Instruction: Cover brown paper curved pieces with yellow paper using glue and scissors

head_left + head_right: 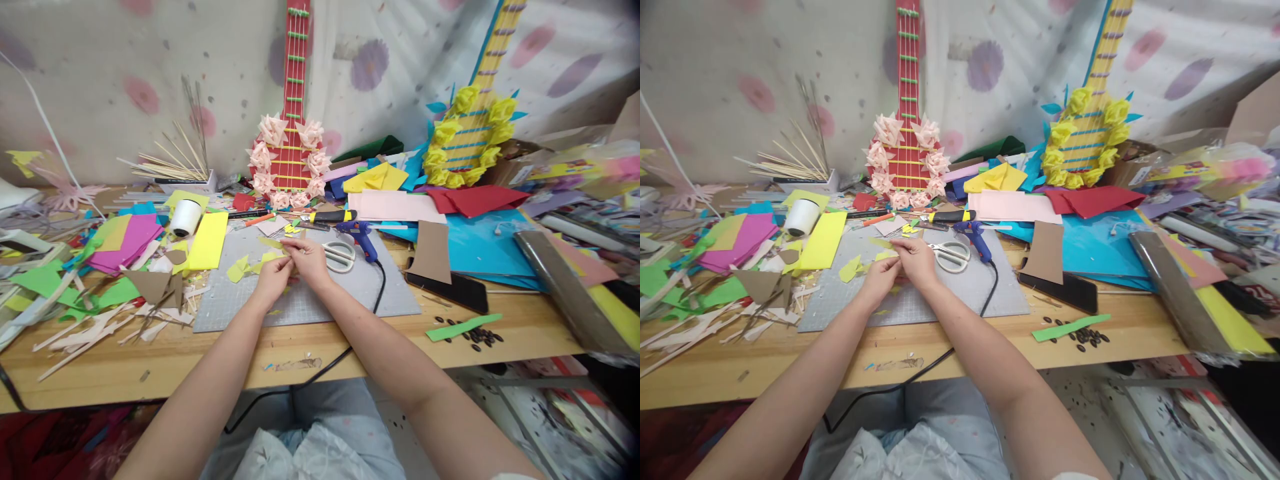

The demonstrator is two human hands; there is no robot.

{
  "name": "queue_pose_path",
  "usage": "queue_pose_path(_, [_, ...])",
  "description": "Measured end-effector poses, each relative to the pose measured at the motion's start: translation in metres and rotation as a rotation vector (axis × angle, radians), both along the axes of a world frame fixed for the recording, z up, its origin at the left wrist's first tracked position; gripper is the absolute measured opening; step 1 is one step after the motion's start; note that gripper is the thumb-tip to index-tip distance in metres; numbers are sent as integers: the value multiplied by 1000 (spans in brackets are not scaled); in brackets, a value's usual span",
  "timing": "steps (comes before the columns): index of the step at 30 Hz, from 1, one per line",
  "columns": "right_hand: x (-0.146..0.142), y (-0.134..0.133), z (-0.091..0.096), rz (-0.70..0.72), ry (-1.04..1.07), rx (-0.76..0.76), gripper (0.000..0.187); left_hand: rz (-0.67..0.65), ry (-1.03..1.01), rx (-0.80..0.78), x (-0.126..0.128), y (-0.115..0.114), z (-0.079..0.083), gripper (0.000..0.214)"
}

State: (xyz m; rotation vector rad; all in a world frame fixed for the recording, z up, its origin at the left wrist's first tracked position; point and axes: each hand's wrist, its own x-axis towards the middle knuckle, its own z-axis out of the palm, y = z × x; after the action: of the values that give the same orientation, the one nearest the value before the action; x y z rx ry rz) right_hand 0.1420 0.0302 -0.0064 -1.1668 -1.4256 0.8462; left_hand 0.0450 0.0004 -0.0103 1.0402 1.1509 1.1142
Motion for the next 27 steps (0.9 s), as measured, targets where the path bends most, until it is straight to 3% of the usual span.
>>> queue_pose_path(6, [15, 16, -4, -121, 319, -125, 27, 38, -232, 28, 1, 4, 0, 54])
queue_pose_path(10, [15, 18, -6, -101, 410, -181, 33, -38, -217, -9, 2, 3, 0, 43])
queue_pose_path(13, [15, 16, -4, -39, 370, -209, 36, -5, -198, -11, 3, 0, 1, 39])
queue_pose_path(16, [31, 10, 9, -26, 200, -142, 38, 96, -205, 2, 0, -1, 5, 36])
queue_pose_path(18, [58, 4, 23, -31, -26, -129, 37, 166, -213, 1, -5, 0, 7, 32])
queue_pose_path(22, [129, -7, 50, 222, -600, -481, 43, 273, -252, -36, -17, 4, 9, 26])
queue_pose_path(25, [167, -5, 52, -90, -931, -468, 49, 316, -278, -46, -20, 7, 9, 26])
queue_pose_path(27, [175, 2, 44, -235, -970, -423, 50, 331, -257, -30, -20, 7, 9, 25])
